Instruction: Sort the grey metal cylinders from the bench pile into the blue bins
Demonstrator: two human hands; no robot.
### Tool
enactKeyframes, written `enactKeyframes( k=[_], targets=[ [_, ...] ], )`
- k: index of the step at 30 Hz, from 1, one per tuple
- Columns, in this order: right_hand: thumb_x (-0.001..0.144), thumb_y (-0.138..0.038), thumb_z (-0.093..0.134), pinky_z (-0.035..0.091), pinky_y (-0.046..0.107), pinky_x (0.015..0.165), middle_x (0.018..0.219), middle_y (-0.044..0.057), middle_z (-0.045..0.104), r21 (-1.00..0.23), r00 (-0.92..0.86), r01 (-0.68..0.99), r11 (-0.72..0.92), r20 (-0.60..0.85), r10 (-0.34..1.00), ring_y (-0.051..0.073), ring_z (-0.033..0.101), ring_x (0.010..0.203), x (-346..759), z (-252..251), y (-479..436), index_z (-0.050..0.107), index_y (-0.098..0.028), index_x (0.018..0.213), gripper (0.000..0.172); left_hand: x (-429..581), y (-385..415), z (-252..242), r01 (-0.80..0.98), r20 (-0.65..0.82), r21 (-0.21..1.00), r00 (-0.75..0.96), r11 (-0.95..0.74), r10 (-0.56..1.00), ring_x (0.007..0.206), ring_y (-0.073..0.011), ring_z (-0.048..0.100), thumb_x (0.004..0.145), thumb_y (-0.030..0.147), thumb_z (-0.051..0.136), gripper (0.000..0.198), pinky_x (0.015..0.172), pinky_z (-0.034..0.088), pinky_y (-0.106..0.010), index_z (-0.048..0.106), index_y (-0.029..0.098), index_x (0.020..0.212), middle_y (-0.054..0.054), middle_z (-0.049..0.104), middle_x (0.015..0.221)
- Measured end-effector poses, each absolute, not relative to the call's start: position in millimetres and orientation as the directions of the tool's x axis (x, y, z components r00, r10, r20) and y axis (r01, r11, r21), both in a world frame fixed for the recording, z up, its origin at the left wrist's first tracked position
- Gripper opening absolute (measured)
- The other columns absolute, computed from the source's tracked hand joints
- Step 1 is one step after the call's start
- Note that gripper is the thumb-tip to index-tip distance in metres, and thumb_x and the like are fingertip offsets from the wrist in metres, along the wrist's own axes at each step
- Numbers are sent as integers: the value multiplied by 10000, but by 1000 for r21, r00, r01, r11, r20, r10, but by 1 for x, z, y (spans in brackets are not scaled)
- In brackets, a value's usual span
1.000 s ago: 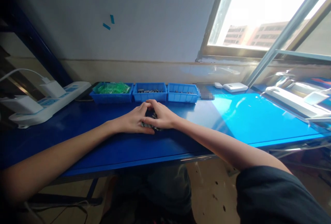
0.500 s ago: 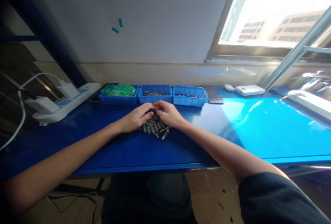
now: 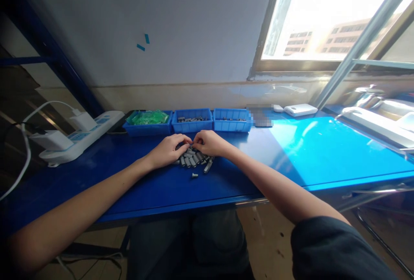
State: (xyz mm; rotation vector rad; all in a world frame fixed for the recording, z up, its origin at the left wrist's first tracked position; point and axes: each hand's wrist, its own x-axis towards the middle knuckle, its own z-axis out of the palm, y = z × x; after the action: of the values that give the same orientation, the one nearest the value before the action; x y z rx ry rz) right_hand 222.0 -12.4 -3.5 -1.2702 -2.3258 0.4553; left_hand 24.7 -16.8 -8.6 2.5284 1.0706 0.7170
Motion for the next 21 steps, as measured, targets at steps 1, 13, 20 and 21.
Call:
enactKeyframes(
  k=[1,13,20,21],
  targets=[
    [785,-141,614,387,204,600,756,24,659,-504,-478,695,513,210,853,105,556,655,223,-3,-12,717,-134,826,111,24,-17,-8,585,321,445,602,-678,731,953,-212,623,886,273,466,225,876,472,-336,654,191,978,-55,694,999],
    [718,-71,542,409,207,596,748,32,698,-473,-459,757,452,107,882,127,597,658,223,7,-15,718,-133,840,223,24,-18,-8,632,317,397,586,-666,746,856,-192,636,851,291,524,137,769,472,-293,630,206,868,-20,703,879],
    [745,-94,547,463,254,696,850,56,635,-315,-450,711,629,484,751,147,580,741,231,16,-20,666,-141,921,218,24,-19,-6,667,308,400,549,-629,777,812,-180,657,853,345,518,201,703,464,-265,656,212,912,-11,719,864],
    [780,-115,527,471,274,736,887,68,629,-269,-416,716,645,578,703,162,582,787,236,24,-20,660,-153,950,219,25,-19,-6,681,307,398,533,-615,788,794,-179,657,853,368,520,220,690,460,-266,662,212,915,-10,719,853]
  ],
)
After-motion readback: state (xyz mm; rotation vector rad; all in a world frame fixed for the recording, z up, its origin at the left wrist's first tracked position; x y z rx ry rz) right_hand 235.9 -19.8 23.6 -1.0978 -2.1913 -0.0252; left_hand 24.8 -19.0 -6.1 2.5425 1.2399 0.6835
